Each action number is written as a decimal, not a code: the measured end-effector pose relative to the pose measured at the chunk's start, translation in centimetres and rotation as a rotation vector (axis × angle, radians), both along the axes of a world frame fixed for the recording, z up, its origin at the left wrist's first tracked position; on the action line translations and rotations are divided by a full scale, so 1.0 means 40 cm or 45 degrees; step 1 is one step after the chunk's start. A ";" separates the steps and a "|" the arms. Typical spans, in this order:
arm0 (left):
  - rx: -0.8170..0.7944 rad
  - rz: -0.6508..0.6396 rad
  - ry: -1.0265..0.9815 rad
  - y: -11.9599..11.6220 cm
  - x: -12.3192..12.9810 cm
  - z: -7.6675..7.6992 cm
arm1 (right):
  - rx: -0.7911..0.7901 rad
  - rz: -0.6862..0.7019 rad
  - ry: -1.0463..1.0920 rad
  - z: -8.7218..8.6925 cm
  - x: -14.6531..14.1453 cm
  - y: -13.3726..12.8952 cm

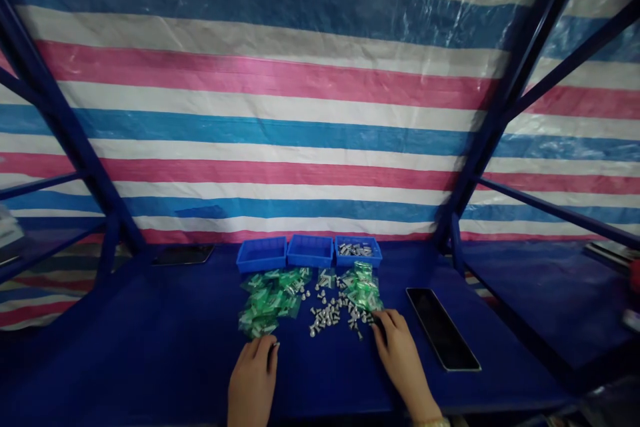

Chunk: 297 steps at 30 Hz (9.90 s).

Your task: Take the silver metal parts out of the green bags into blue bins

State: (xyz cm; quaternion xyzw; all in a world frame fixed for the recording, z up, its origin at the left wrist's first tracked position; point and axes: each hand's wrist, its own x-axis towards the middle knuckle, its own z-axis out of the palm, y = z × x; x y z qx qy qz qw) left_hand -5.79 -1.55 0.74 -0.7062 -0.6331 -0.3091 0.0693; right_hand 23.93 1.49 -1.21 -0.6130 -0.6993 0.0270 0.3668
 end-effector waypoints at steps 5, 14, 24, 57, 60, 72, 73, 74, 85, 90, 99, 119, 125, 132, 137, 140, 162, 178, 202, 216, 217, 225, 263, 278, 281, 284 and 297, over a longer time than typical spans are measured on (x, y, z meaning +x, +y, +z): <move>-0.043 -0.110 -0.034 0.013 0.070 0.011 | -0.029 0.055 0.067 0.011 -0.041 -0.007; -0.101 -0.225 -0.134 0.063 0.144 0.011 | -0.039 0.256 0.227 0.030 -0.076 -0.024; 0.045 -0.317 -0.042 0.203 0.178 0.017 | 0.074 0.224 0.096 0.061 -0.123 0.048; -0.008 -0.414 0.037 0.204 0.227 -0.029 | -0.168 0.618 -0.237 0.101 -0.131 0.293; -0.021 -0.426 0.042 0.202 0.228 -0.028 | -0.173 0.661 -0.183 0.099 -0.122 0.289; -0.030 -0.420 0.050 0.199 0.227 -0.018 | -0.097 0.602 0.068 0.127 -0.041 0.254; -0.030 -0.416 0.056 0.200 0.228 -0.014 | -0.076 0.502 0.064 0.126 -0.028 0.247; -0.031 -0.420 0.066 0.203 0.230 -0.009 | -0.066 0.399 0.035 0.123 -0.016 0.240; -0.122 -0.586 0.229 0.292 0.279 0.046 | -0.346 0.355 -0.330 0.051 0.042 0.241; -0.079 -0.616 0.188 0.282 0.277 0.047 | -0.181 0.495 -0.137 0.033 0.069 0.267; -0.141 -0.606 0.174 0.298 0.266 0.047 | -0.003 0.202 0.108 0.062 0.102 0.166; 0.092 -0.207 0.180 0.394 0.088 0.153 | 0.041 0.004 -0.164 0.096 0.073 0.230; -0.152 -0.003 0.347 0.466 0.047 0.134 | -0.192 -0.064 -0.330 0.114 -0.005 0.335; -0.300 -0.116 0.275 0.472 0.012 0.118 | -0.155 0.159 -0.310 0.095 0.020 0.386; -0.278 -0.166 0.308 0.452 -0.010 0.113 | -0.148 0.256 -0.289 0.112 0.039 0.395; -0.302 -0.155 0.334 0.446 -0.004 0.113 | -0.111 0.158 -0.240 0.124 0.025 0.357; 0.333 -0.418 -0.263 0.372 0.073 0.136 | -0.117 0.185 0.338 0.061 -0.029 0.080; -0.221 -0.780 -1.133 0.320 0.149 0.109 | 0.025 0.813 0.588 0.224 -0.169 0.277; -0.048 -0.659 -0.240 0.507 0.104 0.218 | -0.025 0.553 0.859 0.140 -0.163 0.280; -0.575 -1.026 0.267 0.361 0.075 0.163 | 0.077 0.507 0.797 0.132 -0.168 0.273; -0.564 -1.019 0.276 0.360 0.077 0.161 | 0.076 0.510 0.800 0.132 -0.168 0.274; -0.456 -1.016 0.227 0.351 0.077 0.164 | 0.054 0.506 0.832 0.131 -0.163 0.281; -0.479 -0.884 -1.284 0.322 0.153 0.131 | 0.333 0.711 0.576 0.171 -0.174 0.235; 0.037 -0.626 -0.414 0.495 0.102 0.207 | 0.176 0.726 0.577 0.144 -0.173 0.254; -0.099 -0.755 -0.232 0.462 0.087 0.197 | 0.201 0.688 0.569 0.136 -0.171 0.260; -0.325 -0.906 0.033 0.406 0.069 0.178 | 0.222 0.647 0.558 0.134 -0.171 0.263; -0.282 -0.855 0.027 0.370 0.082 0.137 | 0.241 0.625 0.563 0.139 -0.171 0.258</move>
